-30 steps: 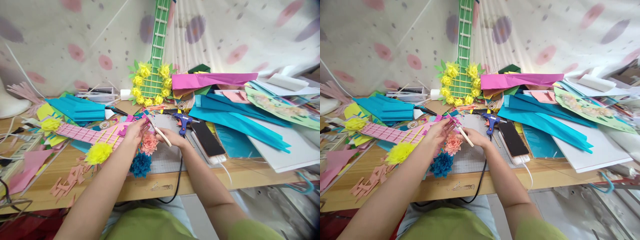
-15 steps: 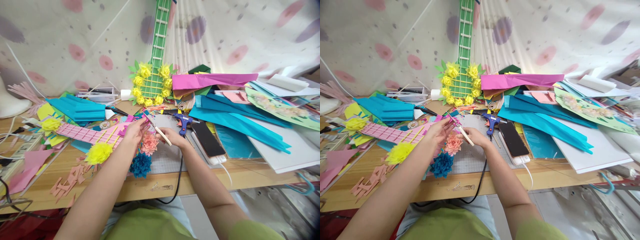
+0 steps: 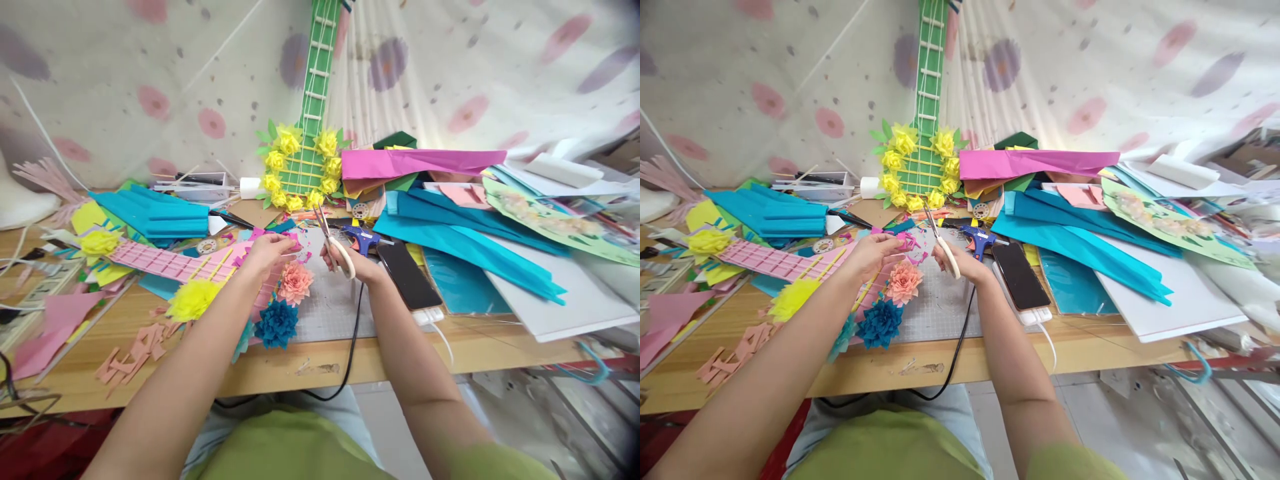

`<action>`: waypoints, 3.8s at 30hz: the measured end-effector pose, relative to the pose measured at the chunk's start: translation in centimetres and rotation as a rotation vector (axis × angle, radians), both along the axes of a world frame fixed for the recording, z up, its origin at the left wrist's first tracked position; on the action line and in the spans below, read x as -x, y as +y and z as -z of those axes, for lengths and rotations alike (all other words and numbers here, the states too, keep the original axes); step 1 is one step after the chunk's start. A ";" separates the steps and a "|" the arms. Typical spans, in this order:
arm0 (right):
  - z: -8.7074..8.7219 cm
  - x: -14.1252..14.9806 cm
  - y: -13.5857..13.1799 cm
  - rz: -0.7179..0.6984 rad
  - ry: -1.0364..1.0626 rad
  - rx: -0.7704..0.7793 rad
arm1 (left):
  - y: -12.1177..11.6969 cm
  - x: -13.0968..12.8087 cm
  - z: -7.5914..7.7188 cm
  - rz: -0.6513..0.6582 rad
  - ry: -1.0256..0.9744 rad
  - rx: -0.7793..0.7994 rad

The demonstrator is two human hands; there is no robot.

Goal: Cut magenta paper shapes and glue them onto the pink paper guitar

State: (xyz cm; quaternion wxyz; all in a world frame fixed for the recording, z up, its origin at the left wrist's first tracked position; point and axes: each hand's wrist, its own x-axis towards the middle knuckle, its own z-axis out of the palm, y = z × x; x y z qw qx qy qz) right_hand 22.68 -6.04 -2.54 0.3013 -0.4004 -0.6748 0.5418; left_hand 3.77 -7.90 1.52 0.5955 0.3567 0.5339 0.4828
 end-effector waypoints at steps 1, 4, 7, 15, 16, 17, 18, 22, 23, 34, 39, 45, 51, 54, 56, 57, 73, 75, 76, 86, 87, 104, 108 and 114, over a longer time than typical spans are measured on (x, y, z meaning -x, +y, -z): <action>0.0 0.1 0.1 0.027 0.024 0.047 | -0.1 0.3 -0.2 0.030 0.036 0.006; 0.2 0.9 0.5 0.183 0.110 0.151 | 0.1 1.6 -0.5 0.105 0.122 0.036; 0.2 1.9 1.0 0.238 0.174 0.188 | 0.9 3.1 -0.8 0.155 0.199 0.035; -1.4 5.4 1.5 0.167 0.255 0.193 | 2.2 2.7 -1.6 0.381 0.364 0.052; -1.5 5.7 1.5 0.172 0.248 0.186 | 2.1 2.5 -1.7 0.394 0.371 0.035; -1.6 6.0 1.6 0.179 0.242 0.181 | 2.1 2.4 -1.7 0.401 0.378 0.019; -1.6 6.1 1.7 0.189 0.236 0.178 | 2.1 2.4 -1.8 0.403 0.385 0.009; -1.7 6.3 1.9 0.240 0.186 0.166 | 2.2 2.8 -1.9 0.427 0.401 0.021; -1.7 6.3 2.0 0.254 0.169 0.163 | 2.2 3.0 -1.8 0.431 0.400 0.030; -1.7 6.0 2.2 0.210 0.110 0.092 | 2.6 3.3 -1.4 0.443 0.393 0.027; -1.7 2.2 1.9 0.069 -0.204 -0.205 | 2.7 4.3 -0.8 0.354 0.419 -0.042; -2.8 -1.8 0.5 -0.170 -0.602 -0.216 | 2.7 5.2 -0.3 0.295 0.323 -0.134; -2.8 -1.8 0.4 -0.316 -0.494 0.002 | 2.5 4.6 -0.5 0.343 0.153 -0.029; -2.3 -1.7 0.9 -0.335 -0.497 0.027 | 2.4 4.7 -0.6 0.346 0.107 -0.001; -2.0 -1.6 1.0 -0.343 -0.480 0.060 | 2.4 4.8 -0.6 0.349 0.087 0.014; -2.0 -1.6 1.1 -0.346 -0.465 0.075 | 2.4 4.9 -0.6 0.353 0.081 0.020; -3.0 -1.2 0.8 -0.373 -0.409 0.088 | 2.2 5.3 -1.0 0.382 0.070 0.034; -3.0 -1.3 0.9 -0.381 -0.406 0.085 | 2.3 5.3 -0.9 0.396 0.067 0.028; -2.9 -1.3 0.9 -0.387 -0.407 0.081 | 2.3 5.4 -0.9 0.407 0.062 0.025; -3.1 -1.3 1.0 -0.428 -0.479 0.004 | 2.5 5.6 -0.7 0.432 0.054 0.020; -3.2 -1.2 0.9 -0.437 -0.484 -0.003 | 2.5 5.6 -0.7 0.429 0.055 0.027; -3.5 -1.0 0.8 -0.409 -0.428 0.067 | 2.6 5.8 -0.6 0.419 0.053 0.018; -3.4 -1.2 0.9 -0.402 -0.409 0.075 | 2.5 5.6 -0.7 0.433 0.074 0.006; -3.1 -1.3 1.0 -0.381 -0.411 0.064 | 2.3 5.4 -1.0 0.430 0.072 0.009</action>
